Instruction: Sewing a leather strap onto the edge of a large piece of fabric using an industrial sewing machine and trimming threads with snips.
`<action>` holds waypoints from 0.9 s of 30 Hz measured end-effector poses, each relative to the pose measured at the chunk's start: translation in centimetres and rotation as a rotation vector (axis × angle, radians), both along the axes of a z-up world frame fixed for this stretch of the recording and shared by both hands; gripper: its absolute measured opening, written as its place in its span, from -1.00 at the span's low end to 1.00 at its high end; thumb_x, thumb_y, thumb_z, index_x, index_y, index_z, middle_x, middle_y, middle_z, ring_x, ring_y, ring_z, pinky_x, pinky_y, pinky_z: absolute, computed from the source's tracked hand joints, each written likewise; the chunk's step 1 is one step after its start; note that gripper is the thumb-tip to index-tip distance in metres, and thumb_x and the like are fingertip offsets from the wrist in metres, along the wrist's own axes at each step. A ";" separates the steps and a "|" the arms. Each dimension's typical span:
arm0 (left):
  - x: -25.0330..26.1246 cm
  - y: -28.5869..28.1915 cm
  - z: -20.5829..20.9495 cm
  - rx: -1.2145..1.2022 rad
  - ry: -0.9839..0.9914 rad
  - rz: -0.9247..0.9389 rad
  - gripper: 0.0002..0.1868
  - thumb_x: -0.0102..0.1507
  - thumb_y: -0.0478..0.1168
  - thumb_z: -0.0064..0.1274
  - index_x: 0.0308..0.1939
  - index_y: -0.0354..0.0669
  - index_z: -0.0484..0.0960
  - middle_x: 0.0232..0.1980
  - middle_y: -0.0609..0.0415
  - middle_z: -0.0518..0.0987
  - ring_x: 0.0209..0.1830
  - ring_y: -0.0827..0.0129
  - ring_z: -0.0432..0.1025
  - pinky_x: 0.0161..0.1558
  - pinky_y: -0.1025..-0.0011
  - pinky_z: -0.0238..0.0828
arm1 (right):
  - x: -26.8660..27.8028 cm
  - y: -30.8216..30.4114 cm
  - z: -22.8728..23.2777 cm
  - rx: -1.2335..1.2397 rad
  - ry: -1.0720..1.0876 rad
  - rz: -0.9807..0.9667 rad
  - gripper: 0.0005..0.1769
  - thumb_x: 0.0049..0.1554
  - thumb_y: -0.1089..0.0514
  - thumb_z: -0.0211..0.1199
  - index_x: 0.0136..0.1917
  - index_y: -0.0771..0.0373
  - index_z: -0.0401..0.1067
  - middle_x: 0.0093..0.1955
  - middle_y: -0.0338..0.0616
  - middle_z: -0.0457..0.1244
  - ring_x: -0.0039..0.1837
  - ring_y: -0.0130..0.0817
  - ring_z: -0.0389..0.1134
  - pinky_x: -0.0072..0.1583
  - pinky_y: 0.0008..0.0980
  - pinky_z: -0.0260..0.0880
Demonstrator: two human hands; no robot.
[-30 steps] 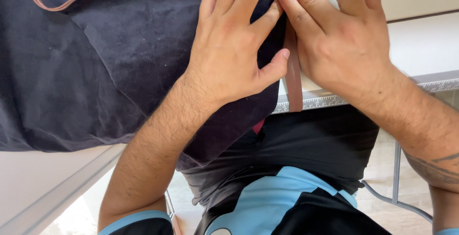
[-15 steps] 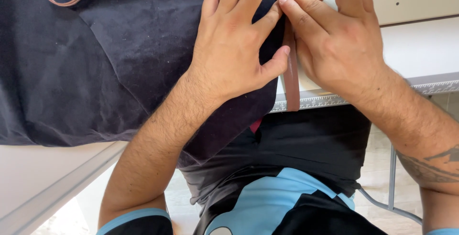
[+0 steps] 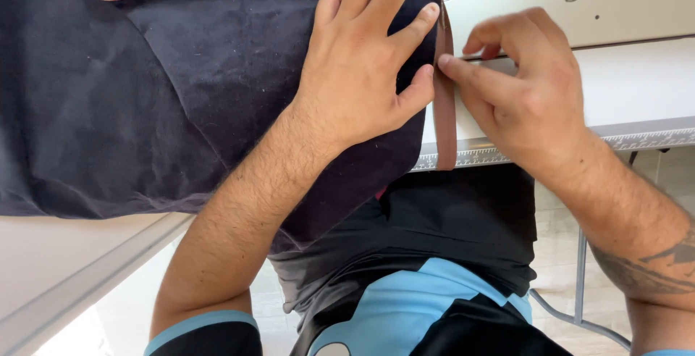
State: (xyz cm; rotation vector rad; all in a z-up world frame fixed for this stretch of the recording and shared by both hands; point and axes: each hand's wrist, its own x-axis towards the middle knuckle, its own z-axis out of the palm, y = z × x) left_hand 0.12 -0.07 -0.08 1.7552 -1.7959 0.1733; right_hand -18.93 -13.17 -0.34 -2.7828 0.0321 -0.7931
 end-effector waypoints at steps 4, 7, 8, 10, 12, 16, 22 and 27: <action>0.1 0.2 -0.1 0.012 0.048 -0.019 -0.54 0.17 -0.06 0.32 0.05 -0.27 0.70 0.30 -0.06 0.40 0.33 0.04 0.28 0.04 0.01 0.35 | -1.4 2.5 -0.1 0.064 0.060 -0.039 -0.87 0.37 0.47 0.42 0.08 0.30 0.58 0.04 0.07 0.29 -0.04 0.02 0.23 0.00 -0.04 0.22; 0.2 -0.2 0.0 -0.004 0.075 -0.019 -0.59 0.17 -0.12 0.29 0.02 -0.28 0.72 0.27 -0.07 0.42 0.32 0.01 0.27 0.03 -0.04 0.34 | -1.9 3.9 -0.1 0.129 0.041 -0.066 -0.85 0.33 0.46 0.39 0.03 0.26 0.55 0.01 0.01 0.27 -0.06 -0.03 0.18 -0.01 -0.08 0.17; 0.1 -0.1 0.0 -0.020 0.069 -0.014 -0.62 0.17 -0.14 0.28 0.01 -0.28 0.72 0.26 -0.06 0.42 0.31 0.03 0.28 0.00 -0.02 0.34 | -2.1 4.4 -0.3 0.134 0.033 -0.075 -0.84 0.32 0.46 0.38 0.06 0.25 0.55 0.00 0.01 0.27 -0.06 -0.03 0.18 0.00 -0.09 0.19; 0.0 0.1 -0.1 -0.040 0.064 -0.013 -0.64 0.17 -0.16 0.27 -0.01 -0.27 0.72 0.24 -0.05 0.43 0.29 0.05 0.29 -0.03 0.01 0.35 | -2.3 5.0 -0.5 0.135 0.026 -0.089 -0.81 0.30 0.46 0.37 0.10 0.24 0.55 0.00 0.01 0.27 -0.06 -0.03 0.18 0.00 -0.10 0.21; -0.1 0.0 0.0 -0.031 0.072 -0.010 -0.67 0.20 -0.16 0.26 -0.02 -0.24 0.75 0.26 -0.02 0.42 0.31 0.06 0.26 -0.03 -0.01 0.32 | -2.4 4.8 -0.4 0.117 0.055 -0.053 -0.72 0.29 0.46 0.31 0.16 0.14 0.53 0.00 -0.03 0.24 -0.09 -0.09 0.15 0.00 -0.09 0.15; 0.0 0.1 0.1 -0.048 0.114 -0.025 -0.69 0.21 -0.21 0.16 -0.02 -0.29 0.75 0.21 0.01 0.50 0.25 0.11 0.29 -0.07 0.00 0.31 | -2.8 4.0 -0.6 0.110 0.054 0.005 -0.63 0.32 0.43 0.28 0.29 0.05 0.49 0.01 0.00 0.22 -0.06 -0.08 0.16 0.00 -0.09 0.19; 0.0 0.2 -0.4 -0.082 0.127 -0.020 -0.80 0.21 -0.27 0.18 -0.14 -0.21 0.82 0.24 0.04 0.53 0.25 0.16 0.30 -0.08 0.00 0.31 | -3.0 3.8 -0.1 0.052 0.044 0.061 -0.73 0.32 0.37 0.33 0.23 0.09 0.53 0.01 -0.01 0.26 -0.06 -0.10 0.17 0.01 -0.11 0.21; -0.2 -0.1 -0.4 -0.115 0.015 -0.013 -0.76 0.14 -0.21 0.28 -0.15 -0.20 0.83 0.23 0.02 0.51 0.21 0.14 0.33 -0.13 0.01 0.31 | -2.8 2.8 0.5 0.291 0.049 0.143 -0.80 0.26 0.30 0.26 0.17 0.22 0.52 0.03 -0.02 0.26 -0.01 -0.11 0.21 0.08 -0.13 0.24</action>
